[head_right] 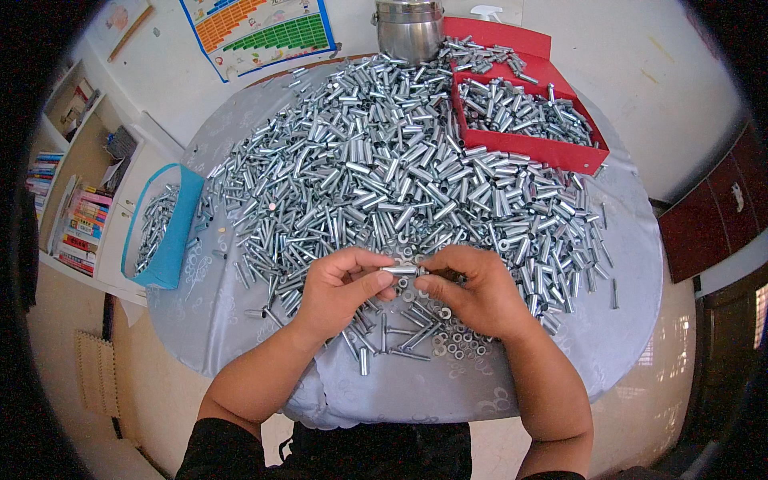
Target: The person repeatedly picks up bolts and washers from a large pile on a table and threads the washers onto the bolts by hand. The person handles the components one at a time, performing a repetitive assembly action without using any tools.
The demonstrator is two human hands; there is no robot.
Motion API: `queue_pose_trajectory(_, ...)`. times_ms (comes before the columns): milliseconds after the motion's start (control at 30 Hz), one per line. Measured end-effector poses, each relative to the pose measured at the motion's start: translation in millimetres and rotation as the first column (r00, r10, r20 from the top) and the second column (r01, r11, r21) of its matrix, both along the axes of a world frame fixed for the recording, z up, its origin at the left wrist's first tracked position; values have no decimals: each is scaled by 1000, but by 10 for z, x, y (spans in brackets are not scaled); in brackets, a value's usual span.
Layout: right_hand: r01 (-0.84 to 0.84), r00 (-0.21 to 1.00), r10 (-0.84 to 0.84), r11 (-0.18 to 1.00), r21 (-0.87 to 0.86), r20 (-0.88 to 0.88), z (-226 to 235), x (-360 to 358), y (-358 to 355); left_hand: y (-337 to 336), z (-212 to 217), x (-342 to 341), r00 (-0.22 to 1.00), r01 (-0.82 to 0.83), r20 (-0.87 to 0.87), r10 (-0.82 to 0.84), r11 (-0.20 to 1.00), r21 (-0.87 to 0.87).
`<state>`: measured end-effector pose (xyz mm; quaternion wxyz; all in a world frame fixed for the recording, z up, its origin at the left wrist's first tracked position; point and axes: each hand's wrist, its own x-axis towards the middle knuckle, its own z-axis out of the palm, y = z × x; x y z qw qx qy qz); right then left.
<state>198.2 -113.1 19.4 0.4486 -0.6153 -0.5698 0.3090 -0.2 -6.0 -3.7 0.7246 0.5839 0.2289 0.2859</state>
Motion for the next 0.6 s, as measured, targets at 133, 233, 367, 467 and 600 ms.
queue_pose_trajectory(133,63,974,-58,998,16,-219,-23,-67,13,1,-15,6,1000,3,17,-2,1000,-23)
queue_pose_trajectory(233,29,936,-45,998,-52,-350,-19,-43,3,-21,5,15,1000,-12,-3,12,1000,-4)
queue_pose_trajectory(367,-54,899,3,993,-102,-438,-48,-36,-13,-46,14,16,988,-145,-20,150,976,160)
queue_pose_trajectory(467,-181,937,92,953,-242,-338,85,-58,-26,-23,15,2,971,-236,13,238,951,197)
queue_pose_trajectory(600,-83,866,39,994,-67,-499,-14,62,13,-5,18,12,960,-278,24,278,944,179)
